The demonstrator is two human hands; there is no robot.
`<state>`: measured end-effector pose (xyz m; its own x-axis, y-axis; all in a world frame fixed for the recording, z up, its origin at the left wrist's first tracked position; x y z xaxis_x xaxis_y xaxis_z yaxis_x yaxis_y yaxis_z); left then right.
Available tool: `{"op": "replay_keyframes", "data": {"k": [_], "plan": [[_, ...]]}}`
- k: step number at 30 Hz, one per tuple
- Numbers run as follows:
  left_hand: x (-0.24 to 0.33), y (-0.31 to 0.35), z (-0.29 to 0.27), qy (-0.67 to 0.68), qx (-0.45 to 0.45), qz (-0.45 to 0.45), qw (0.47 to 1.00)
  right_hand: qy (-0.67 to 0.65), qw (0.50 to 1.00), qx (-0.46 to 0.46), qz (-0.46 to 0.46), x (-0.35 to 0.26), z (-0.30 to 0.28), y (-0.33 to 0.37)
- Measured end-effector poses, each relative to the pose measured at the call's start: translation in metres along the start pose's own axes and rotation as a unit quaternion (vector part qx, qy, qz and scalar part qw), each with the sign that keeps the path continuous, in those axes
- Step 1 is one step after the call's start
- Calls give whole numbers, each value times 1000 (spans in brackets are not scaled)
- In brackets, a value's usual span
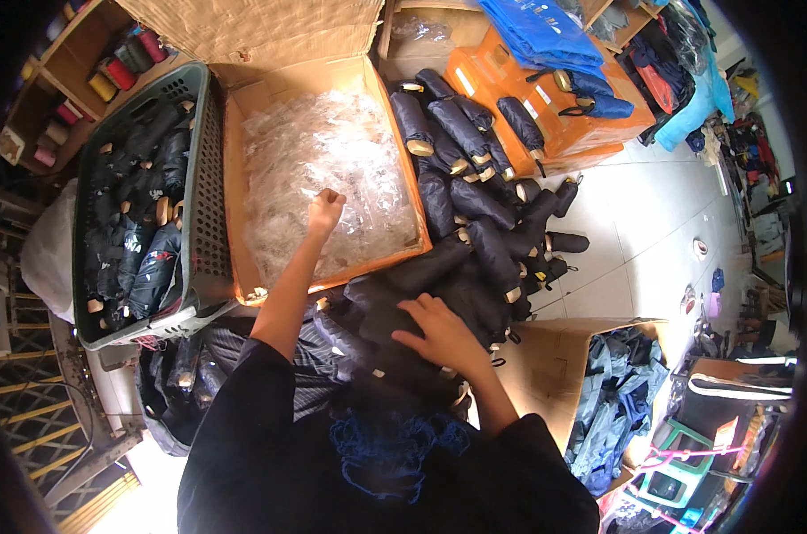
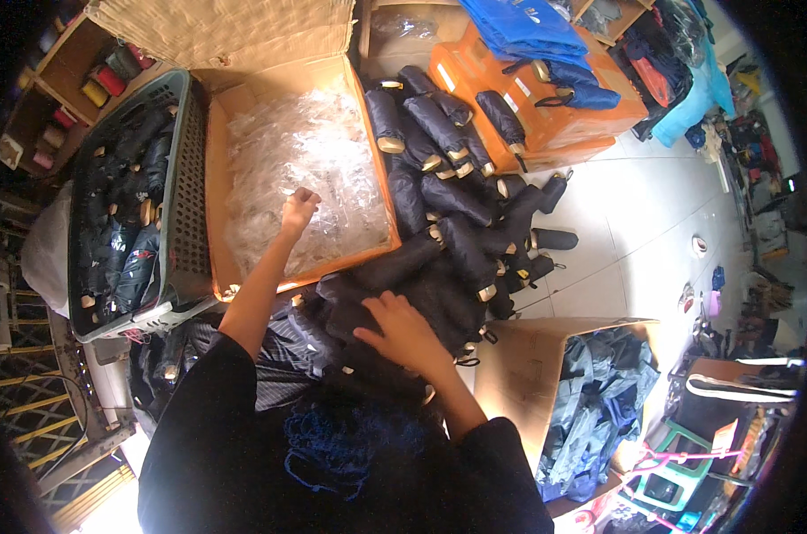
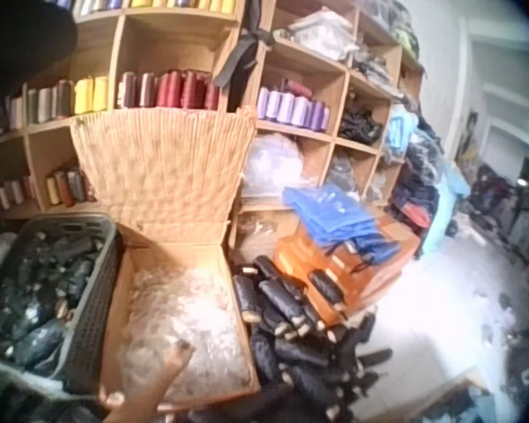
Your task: The person repeatedly picks up black fabric items, places them into clear plastic bags, and sets the packaged items aside. The process is repeated for several items in a cluttered workspace.
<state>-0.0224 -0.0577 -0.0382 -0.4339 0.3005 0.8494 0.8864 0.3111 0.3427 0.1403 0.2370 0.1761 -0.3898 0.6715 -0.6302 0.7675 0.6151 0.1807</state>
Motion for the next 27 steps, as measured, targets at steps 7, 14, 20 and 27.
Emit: {"op": "replay_keyframes", "data": {"k": [7,14,20,27], "plan": [[-21,-4,12,-127,110,81,982,-15,998,34,-42,-12,-18,-24],[63,36,-7,-36,149,241,958,-166,983,69,-44,1,-24,-40],[168,161,-62,-47,24,439,897,-190,934,293,-80,-17,-7,-106],[175,205,-106,124,-123,279,944,-363,923,79,-100,-42,-11,-103]]}}
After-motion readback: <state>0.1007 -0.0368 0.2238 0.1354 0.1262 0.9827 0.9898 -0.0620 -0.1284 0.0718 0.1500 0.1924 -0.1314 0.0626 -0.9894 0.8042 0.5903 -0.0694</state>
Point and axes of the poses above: each hand's wrist, its own y-axis away from the middle knuckle, its own z-axis out of the palm, x = y × z, the point moved 2 cm from there along -y, towards the middle knuckle, and after that the axes turned 4 degrees about z, right-handed, at the moved point
